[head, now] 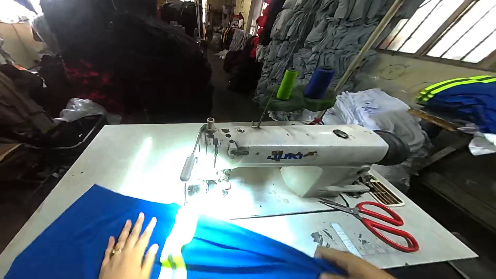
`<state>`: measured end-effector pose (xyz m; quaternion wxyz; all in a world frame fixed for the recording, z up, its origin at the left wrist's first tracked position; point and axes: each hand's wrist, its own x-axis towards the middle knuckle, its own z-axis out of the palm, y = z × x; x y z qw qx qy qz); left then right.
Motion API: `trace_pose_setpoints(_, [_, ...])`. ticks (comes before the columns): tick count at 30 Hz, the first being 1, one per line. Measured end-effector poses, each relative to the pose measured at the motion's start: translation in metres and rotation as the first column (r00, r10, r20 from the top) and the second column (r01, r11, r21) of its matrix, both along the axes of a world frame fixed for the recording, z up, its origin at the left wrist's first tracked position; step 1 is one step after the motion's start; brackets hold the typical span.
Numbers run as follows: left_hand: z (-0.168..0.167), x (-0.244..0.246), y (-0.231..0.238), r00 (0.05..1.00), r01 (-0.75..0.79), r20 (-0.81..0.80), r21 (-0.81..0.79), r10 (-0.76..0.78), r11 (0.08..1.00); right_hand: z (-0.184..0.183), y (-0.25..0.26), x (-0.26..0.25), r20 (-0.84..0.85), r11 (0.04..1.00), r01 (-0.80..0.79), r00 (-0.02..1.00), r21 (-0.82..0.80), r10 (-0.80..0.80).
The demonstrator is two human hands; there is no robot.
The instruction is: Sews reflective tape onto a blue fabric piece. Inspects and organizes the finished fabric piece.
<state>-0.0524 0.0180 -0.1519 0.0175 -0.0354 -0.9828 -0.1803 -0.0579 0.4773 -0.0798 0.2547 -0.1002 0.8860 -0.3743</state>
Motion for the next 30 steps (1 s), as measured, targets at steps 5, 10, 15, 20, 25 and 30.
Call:
trace_pose_setpoints(5, [0.008,0.019,0.055,0.996,0.004,-0.087,0.042,-0.001,0.999,-0.010,-0.052,-0.018,-0.685,0.861,0.401,0.723,0.313,-0.088])
trace_pose_setpoints(10, [0.011,-0.019,0.070,0.963,0.258,0.044,0.151,-0.267,0.954,-0.056,-0.157,-0.010,-0.632,0.976,0.100,0.773,0.195,0.047])
trace_pose_setpoints(15, [0.006,-0.028,0.071,0.925,0.350,-0.211,0.159,-0.315,0.923,-0.078,-0.157,-0.021,-0.582,0.956,0.061,0.804,0.288,0.124])
trace_pose_setpoints(20, [-0.018,-0.043,0.073,0.912,0.406,-0.115,0.111,-0.394,0.907,-0.065,-0.167,-0.021,-0.508,0.960,-0.054,0.839,0.276,0.194])
trace_pose_setpoints(25, [-0.025,-0.067,0.079,0.937,0.339,-0.108,0.040,-0.334,0.940,-0.078,-0.162,-0.056,-0.559,0.943,-0.054,0.794,0.327,0.239])
trace_pose_setpoints(30, [-0.022,-0.089,0.083,0.952,0.294,-0.092,-0.005,-0.293,0.956,-0.069,-0.163,-0.086,-0.415,0.913,-0.105,0.866,0.394,0.279])
